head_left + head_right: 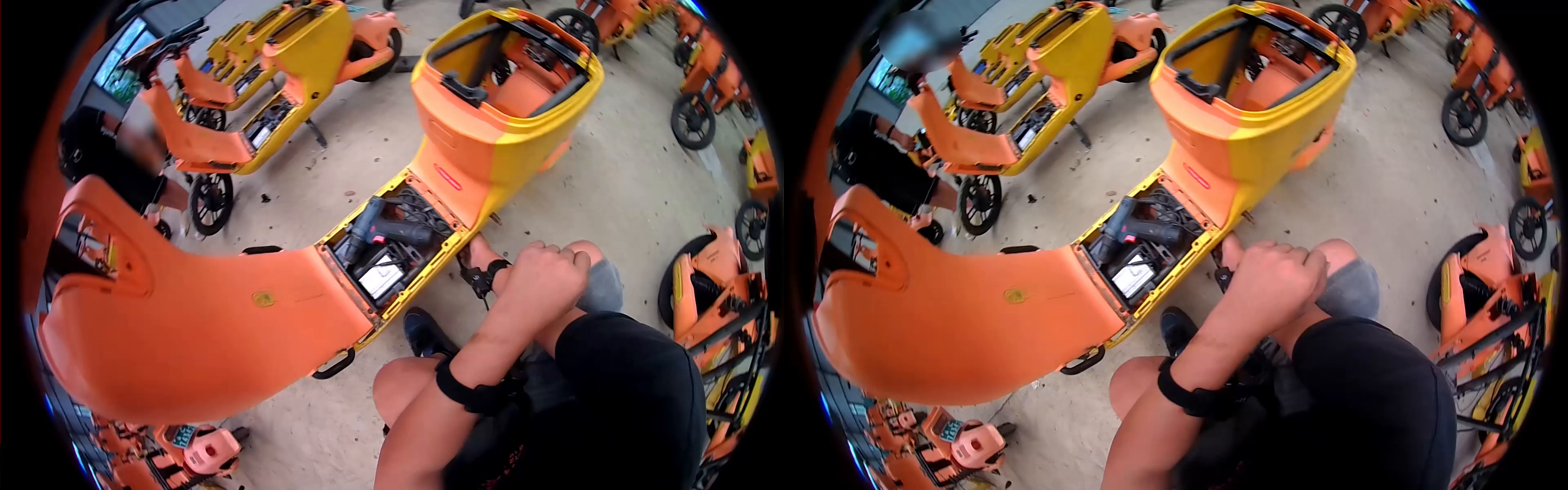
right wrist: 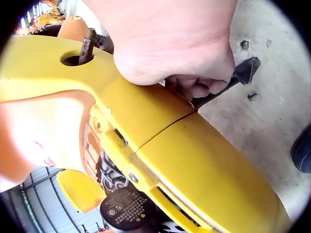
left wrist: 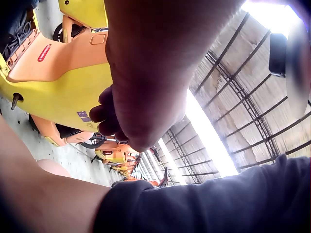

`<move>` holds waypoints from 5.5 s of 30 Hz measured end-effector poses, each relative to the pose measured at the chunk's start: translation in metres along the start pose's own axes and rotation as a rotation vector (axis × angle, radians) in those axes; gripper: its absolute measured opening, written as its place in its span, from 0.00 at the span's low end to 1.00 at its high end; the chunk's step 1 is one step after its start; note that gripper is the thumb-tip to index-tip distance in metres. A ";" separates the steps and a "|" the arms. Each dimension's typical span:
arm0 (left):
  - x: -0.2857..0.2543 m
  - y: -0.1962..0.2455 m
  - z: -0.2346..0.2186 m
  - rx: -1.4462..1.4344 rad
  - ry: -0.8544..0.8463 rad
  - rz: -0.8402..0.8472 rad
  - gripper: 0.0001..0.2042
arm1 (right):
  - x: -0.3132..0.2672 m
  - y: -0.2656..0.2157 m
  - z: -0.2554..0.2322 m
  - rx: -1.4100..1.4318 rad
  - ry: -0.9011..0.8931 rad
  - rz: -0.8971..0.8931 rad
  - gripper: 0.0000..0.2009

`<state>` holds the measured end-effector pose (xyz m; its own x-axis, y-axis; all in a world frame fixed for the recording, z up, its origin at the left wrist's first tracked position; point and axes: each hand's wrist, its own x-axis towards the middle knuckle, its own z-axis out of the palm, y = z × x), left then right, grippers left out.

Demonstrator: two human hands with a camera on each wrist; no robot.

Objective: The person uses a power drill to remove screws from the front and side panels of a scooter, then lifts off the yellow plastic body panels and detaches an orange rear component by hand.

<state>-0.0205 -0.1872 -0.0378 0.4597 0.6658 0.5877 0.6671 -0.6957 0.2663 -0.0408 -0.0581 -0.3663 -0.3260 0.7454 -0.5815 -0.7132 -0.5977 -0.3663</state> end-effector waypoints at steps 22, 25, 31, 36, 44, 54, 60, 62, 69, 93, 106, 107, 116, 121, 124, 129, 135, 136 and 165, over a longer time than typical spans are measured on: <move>-0.013 -0.007 -0.014 0.014 -0.082 -0.085 0.07 | 0.039 -0.034 -0.024 0.023 0.011 -0.153 0.24; -0.014 -0.002 -0.010 0.002 -0.103 -0.082 0.05 | 0.065 -0.025 -0.034 -0.009 -0.054 -0.186 0.24; -0.021 -0.007 0.000 -0.004 -0.104 -0.071 0.05 | 0.038 -0.031 -0.020 -0.114 -0.063 -0.143 0.24; -0.023 -0.022 0.006 0.101 -0.086 -0.133 0.05 | -0.001 -0.012 -0.023 -0.273 -0.057 -0.055 0.24; -0.011 -0.025 0.008 0.037 -0.058 -0.199 0.06 | -0.061 0.023 -0.033 -0.543 -0.080 0.069 0.24; -0.004 0.001 0.017 -0.002 -0.041 -0.170 0.05 | -0.090 0.026 -0.034 -0.703 -0.090 0.080 0.24; -0.006 0.000 0.020 0.110 -0.016 -0.222 0.03 | -0.093 0.022 -0.031 -0.806 -0.096 0.086 0.24; -0.005 -0.002 0.024 0.044 -0.026 -0.221 0.03 | -0.093 0.018 -0.027 -0.834 -0.113 0.081 0.23; -0.006 -0.001 0.028 0.094 -0.033 -0.205 0.03 | -0.100 0.009 -0.021 -0.911 -0.148 0.086 0.23; 0.006 -0.006 0.040 0.271 -0.262 -0.102 0.06 | -0.127 -0.071 -0.001 -1.260 -0.240 -0.125 0.23; 0.005 -0.002 0.025 0.084 -0.198 -0.245 0.05 | -0.132 -0.057 0.036 -1.285 -0.307 -0.081 0.23; 0.006 -0.003 0.025 0.076 -0.221 -0.230 0.05 | -0.132 -0.055 0.038 -1.290 -0.318 -0.077 0.23; 0.005 0.001 0.029 0.082 -0.151 -0.200 0.05 | -0.137 -0.055 0.052 -1.326 -0.360 -0.085 0.23; 0.004 -0.006 0.023 0.075 -0.129 -0.212 0.05 | -0.143 -0.062 0.056 -1.347 -0.364 -0.100 0.22; 0.000 -0.006 0.019 0.125 -0.183 -0.216 0.05 | -0.147 -0.066 0.057 -1.361 -0.374 -0.107 0.22; -0.003 -0.007 0.023 0.110 -0.210 -0.227 0.05 | -0.156 -0.073 0.052 -1.367 -0.376 -0.119 0.22; -0.004 -0.005 0.012 0.139 -0.177 -0.214 0.06 | -0.162 -0.083 0.058 -1.395 -0.386 -0.129 0.22; -0.004 -0.004 0.013 0.137 -0.170 -0.223 0.06 | -0.163 -0.086 0.058 -1.402 -0.382 -0.137 0.22; -0.015 -0.011 -0.074 -0.044 0.116 -0.534 0.09 | -0.187 -0.139 0.090 -1.527 -0.602 -0.294 0.19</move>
<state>-0.0778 -0.2089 0.0070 -0.0051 0.8970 0.4420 0.7638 -0.2818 0.5807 0.0635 -0.0885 -0.1413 -0.7347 0.6599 -0.1574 0.3138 0.1248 -0.9413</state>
